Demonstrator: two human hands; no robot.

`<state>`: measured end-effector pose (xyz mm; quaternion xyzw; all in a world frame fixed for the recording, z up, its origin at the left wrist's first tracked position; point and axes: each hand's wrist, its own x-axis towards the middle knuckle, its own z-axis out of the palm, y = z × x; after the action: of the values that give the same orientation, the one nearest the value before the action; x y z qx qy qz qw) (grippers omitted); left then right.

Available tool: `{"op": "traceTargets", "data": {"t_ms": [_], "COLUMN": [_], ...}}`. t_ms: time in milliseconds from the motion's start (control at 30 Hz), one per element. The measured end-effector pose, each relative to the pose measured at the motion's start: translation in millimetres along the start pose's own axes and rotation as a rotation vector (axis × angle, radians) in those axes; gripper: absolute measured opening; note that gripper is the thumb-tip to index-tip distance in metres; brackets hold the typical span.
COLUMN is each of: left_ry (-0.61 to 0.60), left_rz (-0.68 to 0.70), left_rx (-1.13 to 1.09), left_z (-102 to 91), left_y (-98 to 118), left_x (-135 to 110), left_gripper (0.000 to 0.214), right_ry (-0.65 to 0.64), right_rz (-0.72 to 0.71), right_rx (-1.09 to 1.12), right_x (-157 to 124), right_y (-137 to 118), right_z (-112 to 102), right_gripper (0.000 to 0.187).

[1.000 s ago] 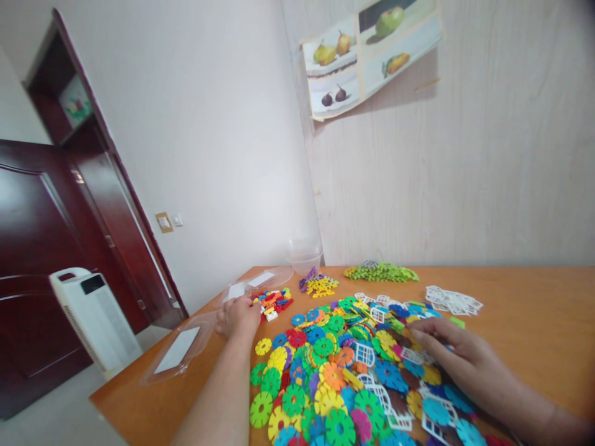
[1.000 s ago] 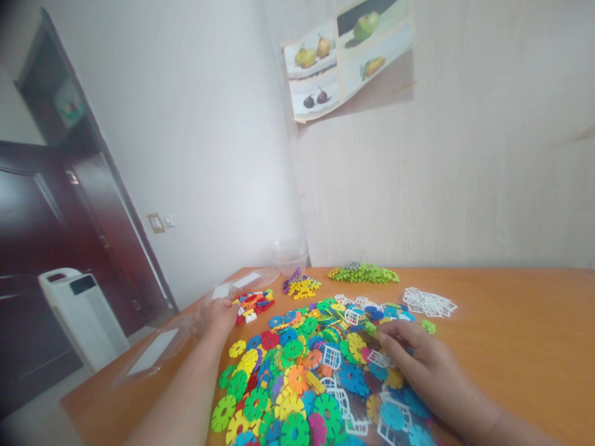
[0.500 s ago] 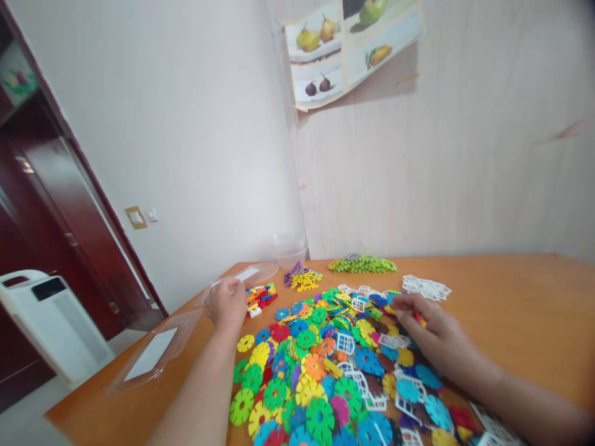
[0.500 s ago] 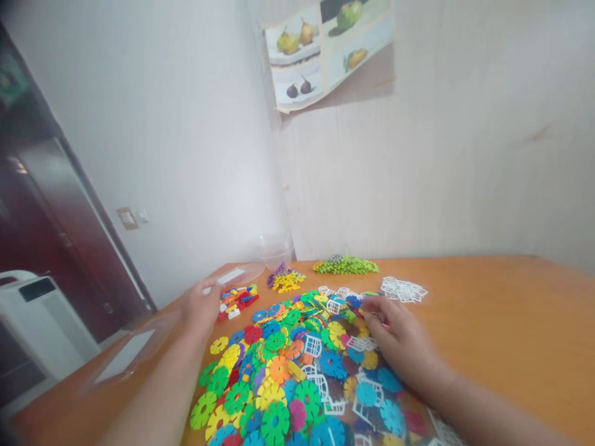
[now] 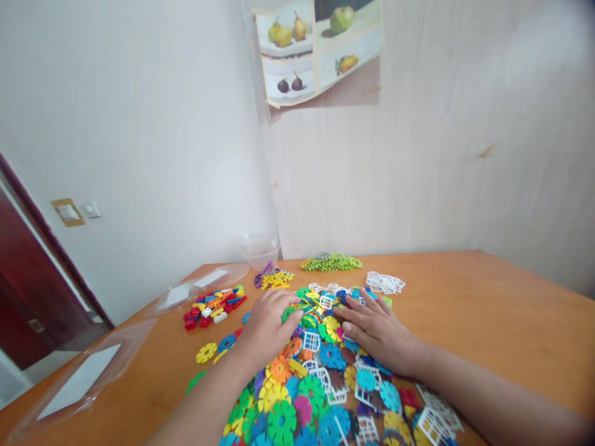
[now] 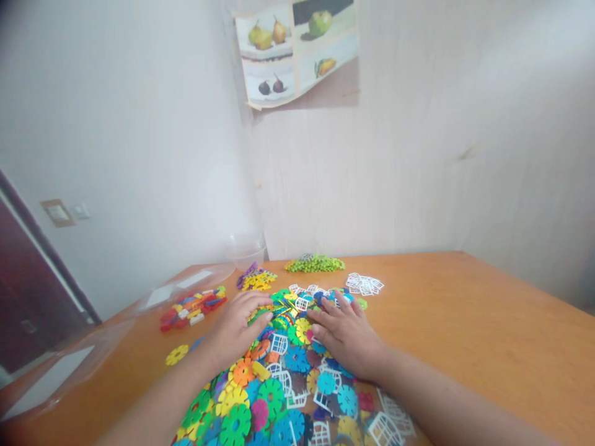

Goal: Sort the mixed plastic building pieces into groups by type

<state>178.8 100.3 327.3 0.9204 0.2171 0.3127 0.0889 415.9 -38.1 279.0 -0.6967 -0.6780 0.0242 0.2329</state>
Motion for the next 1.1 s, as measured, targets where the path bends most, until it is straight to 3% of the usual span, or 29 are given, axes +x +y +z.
{"op": "traceTargets", "data": {"t_ms": [167,433,667,900,1100], "left_ry": [-0.068,-0.054,-0.082,-0.108,-0.104], "left_rz": [0.056,0.071,0.08,0.102,0.13], "left_rx": [-0.017,-0.017,-0.021,-0.026,-0.037], "left_z": [6.4,4.3,8.2,8.0,7.2], "left_y": [8,10,12,14,21], "left_x": [-2,-2,-3,-3,-3], "left_gripper": [0.019,0.019,0.019,0.017,0.019], "right_ry": [0.017,0.137,0.111,0.191,0.294], "right_rz": [-0.034,-0.13,-0.028,-0.022,0.0], "right_rx": [-0.011,0.05,-0.014,-0.023,0.12], "right_x": [0,0,0,4,3], "right_y": [-3,-8,0,5,-3], "right_z": [-4,-10,-2,1,-2], "right_gripper": [0.044,0.035,0.045,0.027,0.014]}}
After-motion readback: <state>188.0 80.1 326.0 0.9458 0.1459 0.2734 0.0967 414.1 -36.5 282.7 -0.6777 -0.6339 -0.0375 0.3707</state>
